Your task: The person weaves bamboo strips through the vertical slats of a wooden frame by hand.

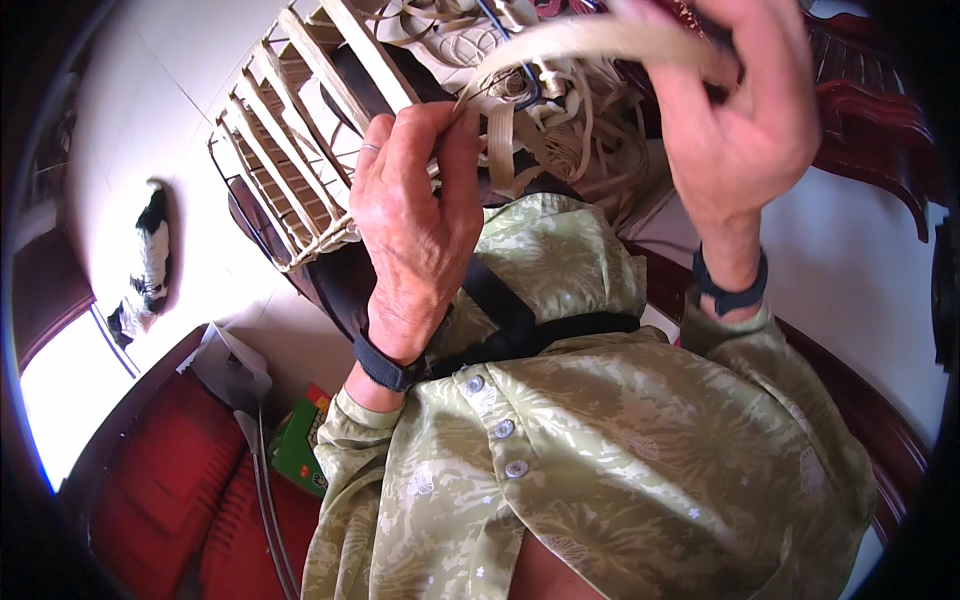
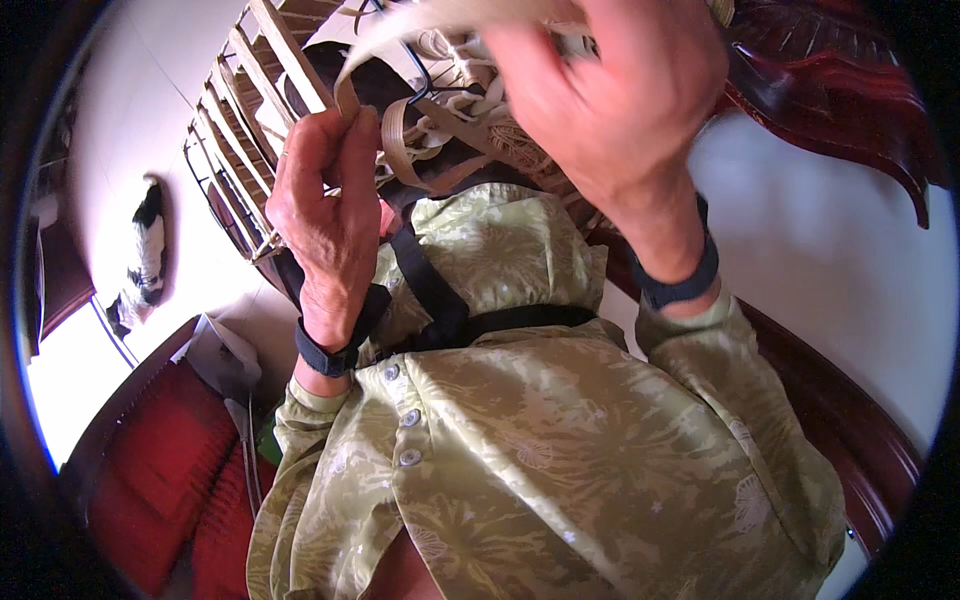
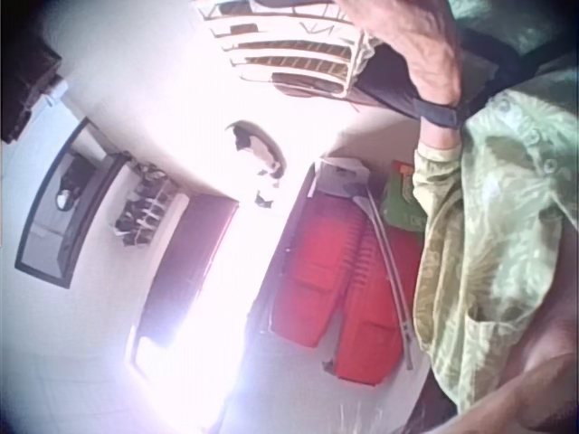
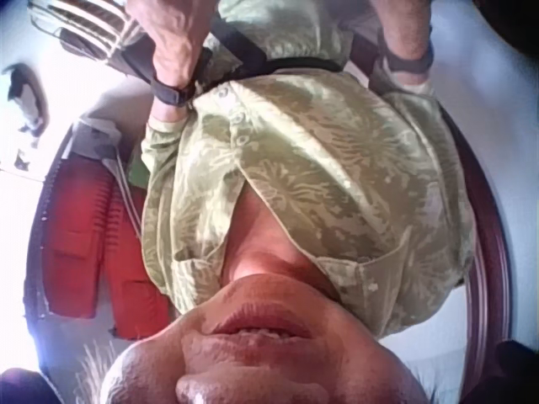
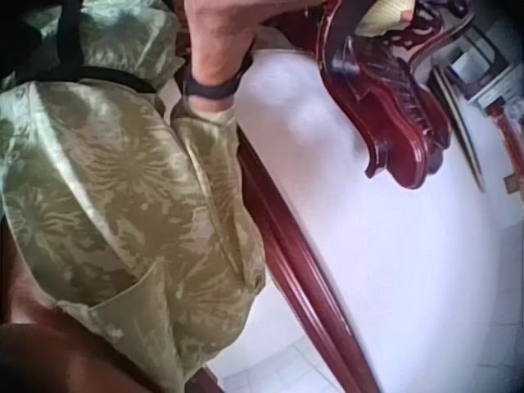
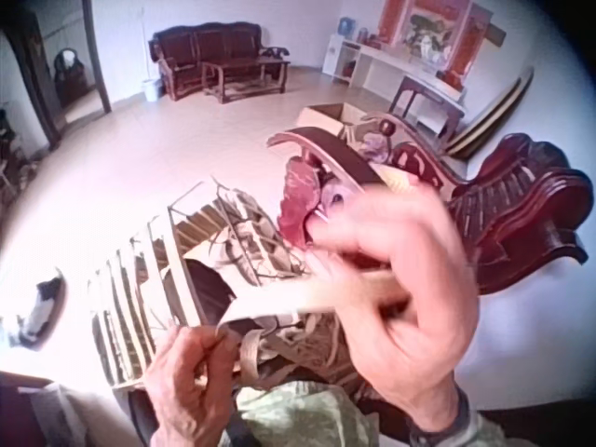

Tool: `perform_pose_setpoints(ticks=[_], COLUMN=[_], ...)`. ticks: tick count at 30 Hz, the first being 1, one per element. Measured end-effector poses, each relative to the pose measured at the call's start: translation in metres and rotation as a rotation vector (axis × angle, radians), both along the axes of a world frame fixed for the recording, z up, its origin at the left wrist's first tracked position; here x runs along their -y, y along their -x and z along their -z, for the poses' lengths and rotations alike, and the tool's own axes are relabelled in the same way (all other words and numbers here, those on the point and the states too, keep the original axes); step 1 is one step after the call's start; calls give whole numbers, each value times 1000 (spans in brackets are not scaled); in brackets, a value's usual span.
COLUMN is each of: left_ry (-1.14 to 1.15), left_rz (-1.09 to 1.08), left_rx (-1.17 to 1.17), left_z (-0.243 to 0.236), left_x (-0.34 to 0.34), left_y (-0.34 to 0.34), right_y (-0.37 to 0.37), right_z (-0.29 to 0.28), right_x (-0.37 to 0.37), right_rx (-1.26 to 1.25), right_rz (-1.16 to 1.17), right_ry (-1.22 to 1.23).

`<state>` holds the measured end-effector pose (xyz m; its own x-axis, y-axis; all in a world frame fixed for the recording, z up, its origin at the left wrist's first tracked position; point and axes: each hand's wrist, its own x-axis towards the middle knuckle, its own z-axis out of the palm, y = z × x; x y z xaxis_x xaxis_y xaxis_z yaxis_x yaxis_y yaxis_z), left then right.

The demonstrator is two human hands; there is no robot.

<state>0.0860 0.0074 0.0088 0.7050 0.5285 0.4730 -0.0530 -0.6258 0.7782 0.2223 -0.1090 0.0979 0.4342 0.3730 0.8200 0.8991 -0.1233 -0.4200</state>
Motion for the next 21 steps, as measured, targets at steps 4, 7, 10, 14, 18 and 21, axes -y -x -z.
perform_pose_setpoints(ticks=[4, 7, 10, 14, 18, 21], left_ry=[76, 136, 224, 234, 238, 286], left_rz=[20, 16, 31, 9, 35, 33], left_rx=[-44, -88, -70, -87, -93, -99], left_z=[1, -6, -9, -9, -11, -8], left_x=[-2, -5, -7, -9, -9, -12], left_y=[3, 8, 3, 7, 4, 5], right_y=[-45, -55, -45, 17, 76, 91], right_z=[79, 59, 18, 18, 61, 59], right_x=[43, 58, 100, 82, 23, 13], right_rx=[47, 154, -103, -727, -761, -1075], right_rz=[473, 541, 328, -170, -141, -240], right_ry=[-46, 215, 248, 121, 386, 175])
